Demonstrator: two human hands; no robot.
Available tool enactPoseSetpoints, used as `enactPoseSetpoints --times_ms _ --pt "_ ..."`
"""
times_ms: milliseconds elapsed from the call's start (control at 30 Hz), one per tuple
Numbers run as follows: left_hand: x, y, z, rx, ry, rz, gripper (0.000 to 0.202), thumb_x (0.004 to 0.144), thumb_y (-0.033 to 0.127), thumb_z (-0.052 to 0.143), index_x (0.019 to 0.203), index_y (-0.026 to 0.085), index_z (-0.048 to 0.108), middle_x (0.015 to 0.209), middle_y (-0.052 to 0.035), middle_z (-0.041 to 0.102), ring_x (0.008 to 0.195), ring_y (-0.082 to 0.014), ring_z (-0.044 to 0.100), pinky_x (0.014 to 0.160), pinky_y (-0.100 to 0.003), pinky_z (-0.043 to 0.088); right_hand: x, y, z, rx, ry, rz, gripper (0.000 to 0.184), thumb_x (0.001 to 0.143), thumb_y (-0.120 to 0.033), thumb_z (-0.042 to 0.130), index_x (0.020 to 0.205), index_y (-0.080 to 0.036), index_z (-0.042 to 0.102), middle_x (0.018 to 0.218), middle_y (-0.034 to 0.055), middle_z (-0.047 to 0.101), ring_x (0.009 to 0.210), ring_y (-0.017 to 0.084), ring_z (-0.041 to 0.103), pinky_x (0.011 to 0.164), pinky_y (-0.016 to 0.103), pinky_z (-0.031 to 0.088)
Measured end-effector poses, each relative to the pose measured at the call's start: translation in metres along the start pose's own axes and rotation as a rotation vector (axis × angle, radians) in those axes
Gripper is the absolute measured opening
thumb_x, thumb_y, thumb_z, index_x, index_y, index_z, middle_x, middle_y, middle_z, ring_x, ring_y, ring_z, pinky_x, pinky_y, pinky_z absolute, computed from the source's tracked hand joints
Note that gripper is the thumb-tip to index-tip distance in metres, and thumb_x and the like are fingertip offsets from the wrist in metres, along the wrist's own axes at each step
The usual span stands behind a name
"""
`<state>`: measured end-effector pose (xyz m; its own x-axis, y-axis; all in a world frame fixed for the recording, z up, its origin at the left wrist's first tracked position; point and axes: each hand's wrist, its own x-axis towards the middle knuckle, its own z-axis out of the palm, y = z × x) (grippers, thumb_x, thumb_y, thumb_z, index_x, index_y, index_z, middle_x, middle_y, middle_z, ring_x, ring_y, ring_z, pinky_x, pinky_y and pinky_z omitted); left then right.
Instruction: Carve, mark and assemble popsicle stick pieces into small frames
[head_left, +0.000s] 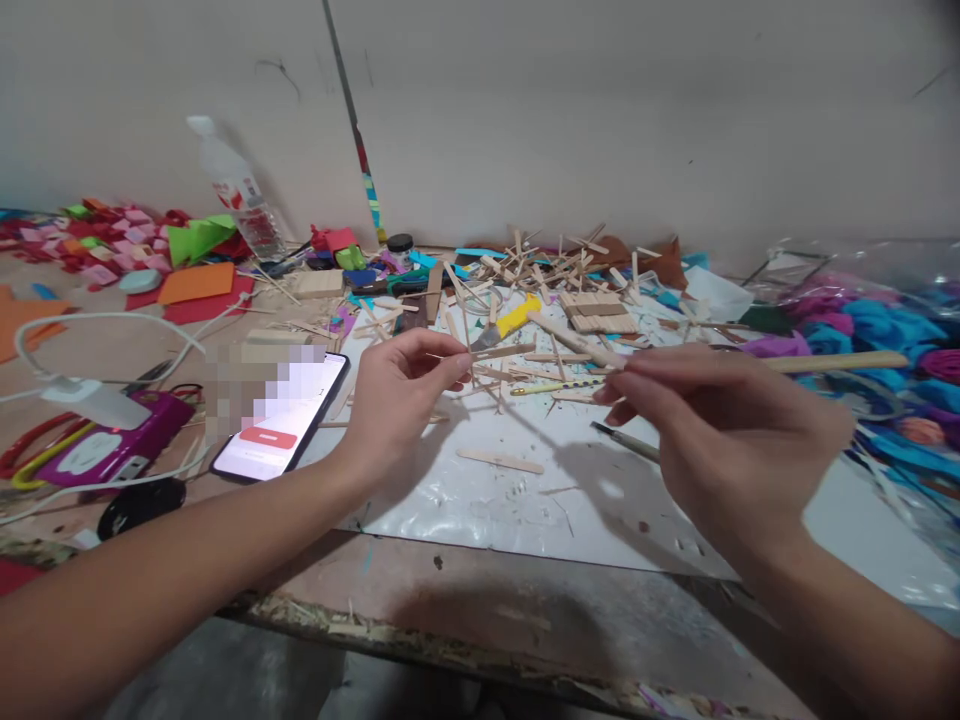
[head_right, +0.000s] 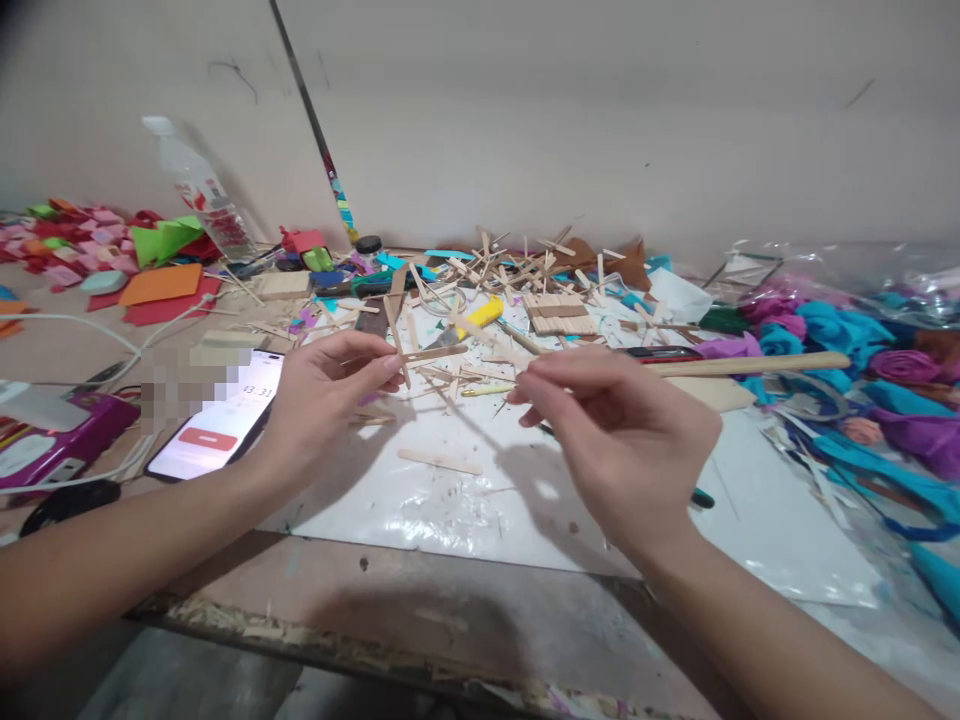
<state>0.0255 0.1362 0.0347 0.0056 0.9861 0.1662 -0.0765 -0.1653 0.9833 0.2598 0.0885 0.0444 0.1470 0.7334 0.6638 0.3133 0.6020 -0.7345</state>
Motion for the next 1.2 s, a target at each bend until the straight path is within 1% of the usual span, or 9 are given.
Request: enactPoseSetpoints --times_ms 167,333,567,700,833,933,1033,1100,1200 --pt "-0.005 -0.004 0.002 0.062 0.029 0.083 0.010 0.084 0.028 0.084 0.087 0.022 0.077 0.086 -0.0024 0.077 0.081 -0.0165 0.072 0.075 -0.028 0.058 -0.014 -0.004 0.006 -0.113 -0.142 -0.102 0.027 0.085 -0.007 0.082 0.095 -0.033 0.080 0.086 0.0007 0.077 0.076 0.021 0.071 0.064 0.041 0.060" --pt "-0.006 -0.007 0.001 0.106 0.030 0.119 0.010 0.085 0.029 0.085 0.089 0.023 0.079 0.090 -0.0025 0.078 0.084 -0.0175 0.072 0.077 -0.029 0.059 -0.015 -0.001 0.005 -0.129 -0.219 -0.085 0.027 0.086 -0.008 0.081 0.095 -0.033 0.078 0.087 0.0000 0.077 0.077 0.021 0.072 0.068 0.041 0.060" --pt "-0.008 -0.006 0.003 0.121 0.011 0.155 0.010 0.085 0.027 0.085 0.090 0.021 0.079 0.093 -0.0025 0.078 0.086 -0.0158 0.073 0.078 -0.025 0.062 -0.018 0.000 0.007 -0.153 -0.196 -0.093 0.023 0.087 -0.008 0.081 0.094 -0.030 0.078 0.088 -0.0004 0.078 0.077 0.018 0.073 0.070 0.037 0.062" --pt "-0.017 -0.006 0.006 0.175 -0.066 0.349 0.006 0.088 0.018 0.081 0.092 0.021 0.080 0.095 -0.0019 0.078 0.090 -0.0138 0.073 0.080 -0.021 0.063 -0.020 0.003 0.011 -0.130 -0.208 -0.062 0.018 0.085 -0.010 0.083 0.092 -0.027 0.080 0.090 0.0015 0.080 0.078 0.018 0.075 0.066 0.031 0.065" --pt "-0.024 -0.007 0.007 0.237 -0.150 0.491 0.013 0.089 0.010 0.078 0.099 0.018 0.080 0.099 -0.0019 0.078 0.091 -0.0114 0.073 0.082 -0.018 0.063 -0.019 0.002 0.014 -0.001 -0.223 0.149 0.008 0.085 -0.018 0.085 0.091 -0.024 0.082 0.088 0.0028 0.081 0.067 0.015 0.075 0.060 0.026 0.066" --pt "-0.025 -0.006 0.007 0.271 -0.151 0.535 0.012 0.090 0.007 0.077 0.098 0.016 0.079 0.098 -0.0019 0.078 0.091 -0.0098 0.073 0.083 -0.016 0.062 -0.015 0.001 0.017 0.174 -0.259 0.387 0.004 0.087 -0.026 0.086 0.089 -0.024 0.083 0.079 0.0027 0.081 0.063 0.014 0.075 0.058 0.022 0.065" --pt "-0.024 -0.004 0.006 0.309 -0.131 0.584 0.012 0.089 0.006 0.077 0.096 0.015 0.077 0.093 -0.0007 0.078 0.086 -0.0082 0.072 0.082 -0.015 0.061 -0.015 0.001 0.021 0.356 -0.301 0.589 0.008 0.086 -0.028 0.088 0.086 -0.023 0.082 0.072 0.0031 0.079 0.062 0.014 0.075 0.057 0.019 0.063" --pt "-0.024 -0.004 0.006 0.331 -0.121 0.612 0.012 0.088 0.005 0.078 0.096 0.015 0.076 0.091 -0.0002 0.077 0.084 -0.0076 0.071 0.081 -0.014 0.061 -0.017 0.000 0.024 0.434 -0.321 0.678 0.011 0.082 -0.026 0.091 0.085 -0.022 0.081 0.071 0.0031 0.079 0.060 0.013 0.074 0.056 0.018 0.062" --pt "-0.026 -0.005 0.005 0.337 -0.116 0.632 0.012 0.088 0.005 0.077 0.096 0.015 0.076 0.092 -0.0004 0.077 0.084 -0.0079 0.071 0.080 -0.014 0.060 -0.022 -0.004 0.027 0.493 -0.328 0.719 0.016 0.079 -0.022 0.093 0.088 -0.022 0.079 0.071 0.0027 0.080 0.061 0.014 0.076 0.057 0.017 0.063"
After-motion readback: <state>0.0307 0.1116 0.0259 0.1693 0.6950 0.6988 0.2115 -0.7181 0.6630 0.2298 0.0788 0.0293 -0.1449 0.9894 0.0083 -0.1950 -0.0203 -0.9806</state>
